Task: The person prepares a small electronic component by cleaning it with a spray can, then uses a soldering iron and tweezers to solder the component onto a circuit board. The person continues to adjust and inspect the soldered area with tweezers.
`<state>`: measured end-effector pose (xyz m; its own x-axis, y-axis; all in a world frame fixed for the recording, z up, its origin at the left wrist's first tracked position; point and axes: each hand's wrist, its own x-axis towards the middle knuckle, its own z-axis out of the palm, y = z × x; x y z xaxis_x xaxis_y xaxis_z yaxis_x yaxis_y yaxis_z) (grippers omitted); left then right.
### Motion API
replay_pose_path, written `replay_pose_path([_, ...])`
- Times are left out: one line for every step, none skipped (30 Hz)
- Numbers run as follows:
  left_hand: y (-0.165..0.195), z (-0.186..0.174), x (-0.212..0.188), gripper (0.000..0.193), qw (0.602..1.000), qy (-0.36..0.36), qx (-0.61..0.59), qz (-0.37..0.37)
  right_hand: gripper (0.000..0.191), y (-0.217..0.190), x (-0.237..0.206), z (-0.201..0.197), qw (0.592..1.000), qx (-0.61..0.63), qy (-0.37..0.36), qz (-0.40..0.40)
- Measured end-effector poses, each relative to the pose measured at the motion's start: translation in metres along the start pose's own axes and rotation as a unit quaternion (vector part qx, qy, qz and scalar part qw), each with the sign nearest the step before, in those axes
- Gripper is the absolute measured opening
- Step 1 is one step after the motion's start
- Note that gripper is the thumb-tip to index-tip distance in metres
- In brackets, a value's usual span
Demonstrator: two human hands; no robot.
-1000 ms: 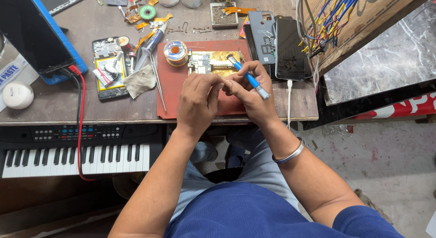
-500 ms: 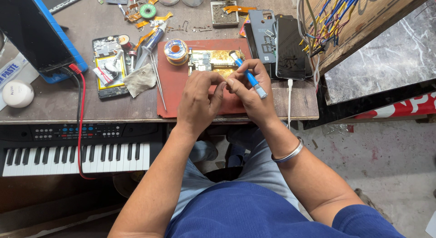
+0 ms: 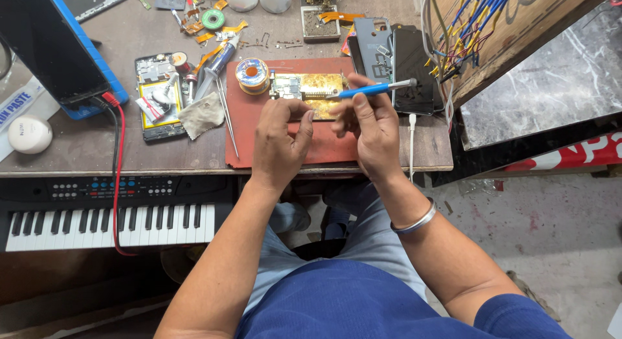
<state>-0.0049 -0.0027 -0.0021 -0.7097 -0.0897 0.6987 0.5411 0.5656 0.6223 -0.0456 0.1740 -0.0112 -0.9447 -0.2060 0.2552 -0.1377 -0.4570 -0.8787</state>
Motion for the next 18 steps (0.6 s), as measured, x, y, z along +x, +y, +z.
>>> replay_pose_path([0.001,0.0,0.0,0.008,1.0,-0.007,-0.005,-0.015,0.033,-0.002,-0.001,-0.003,0.999,-0.046,-0.006,-0.02])
replay_pose_path([0.002,-0.001,0.0,0.008,0.999,-0.014,-0.01,-0.029,0.031,-0.004,-0.002,-0.006,0.995,-0.091,-0.012,-0.042])
replay_pose_path([0.003,0.0,0.001,0.008,0.999,-0.021,-0.015,-0.043,0.03,-0.007,-0.002,-0.009,0.989,-0.136,-0.018,-0.063])
replay_pose_path([0.004,0.0,0.002,0.008,0.998,-0.023,-0.02,-0.049,0.029,-0.013,-0.001,-0.013,0.98,-0.177,-0.018,-0.094])
replay_pose_path([0.004,0.0,0.002,0.008,0.998,-0.025,-0.025,-0.057,0.028,-0.019,0.001,-0.016,0.968,-0.217,-0.018,-0.123])
replay_pose_path([0.005,-0.001,0.001,0.008,0.997,-0.028,-0.029,-0.065,0.027,-0.025,0.003,-0.018,0.955,-0.256,-0.018,-0.151])
replay_pose_path([0.006,-0.001,0.001,0.008,0.998,-0.025,-0.021,-0.051,0.025,-0.033,0.006,-0.019,0.935,-0.31,-0.026,-0.168])
replay_pose_path([0.005,-0.001,0.001,0.007,0.999,-0.022,-0.013,-0.037,0.023,-0.042,0.011,-0.02,0.913,-0.363,-0.035,-0.183])
replay_pose_path([0.005,-0.001,0.001,0.007,1.0,-0.019,-0.006,-0.022,0.022,-0.051,0.016,-0.02,0.887,-0.415,-0.043,-0.198])
replay_pose_path([0.005,-0.001,0.0,0.007,1.0,-0.018,0.001,-0.015,0.02,-0.059,0.022,-0.018,0.862,-0.458,-0.071,-0.205])
replay_pose_path([0.005,-0.001,0.001,0.007,1.0,-0.017,0.008,-0.007,0.019,-0.066,0.029,-0.015,0.835,-0.499,-0.099,-0.212])
replay_pose_path([0.005,-0.001,0.0,0.007,1.0,-0.016,0.016,0.001,0.018,-0.071,0.036,-0.011,0.804,-0.538,-0.126,-0.218])
replay_pose_path([0.004,-0.002,0.0,0.007,1.0,-0.018,0.016,-0.001,0.022,-0.074,0.043,-0.005,0.796,-0.557,-0.129,-0.198])
replay_pose_path([0.004,-0.002,0.001,0.007,1.0,-0.02,0.017,-0.003,0.026,-0.073,0.051,0.002,0.788,-0.574,-0.132,-0.179])
replay_pose_path([0.004,-0.002,0.001,0.007,1.0,-0.023,0.018,-0.005,0.031,-0.073,0.06,0.009,0.779,-0.592,-0.134,-0.159])
replay_pose_path([0.004,-0.002,0.001,0.007,1.0,-0.02,0.021,0.0,0.032,-0.072,0.068,0.014,0.765,-0.607,-0.138,-0.166])
replay_pose_path([0.004,-0.002,0.001,0.008,1.0,-0.018,0.025,0.006,0.033,-0.07,0.077,0.02,0.751,-0.621,-0.143,-0.173])
replay_pose_path([0.004,-0.002,0.001,0.008,0.999,-0.015,0.029,0.011,0.033,-0.069,0.085,0.026,0.737,-0.635,-0.148,-0.18])
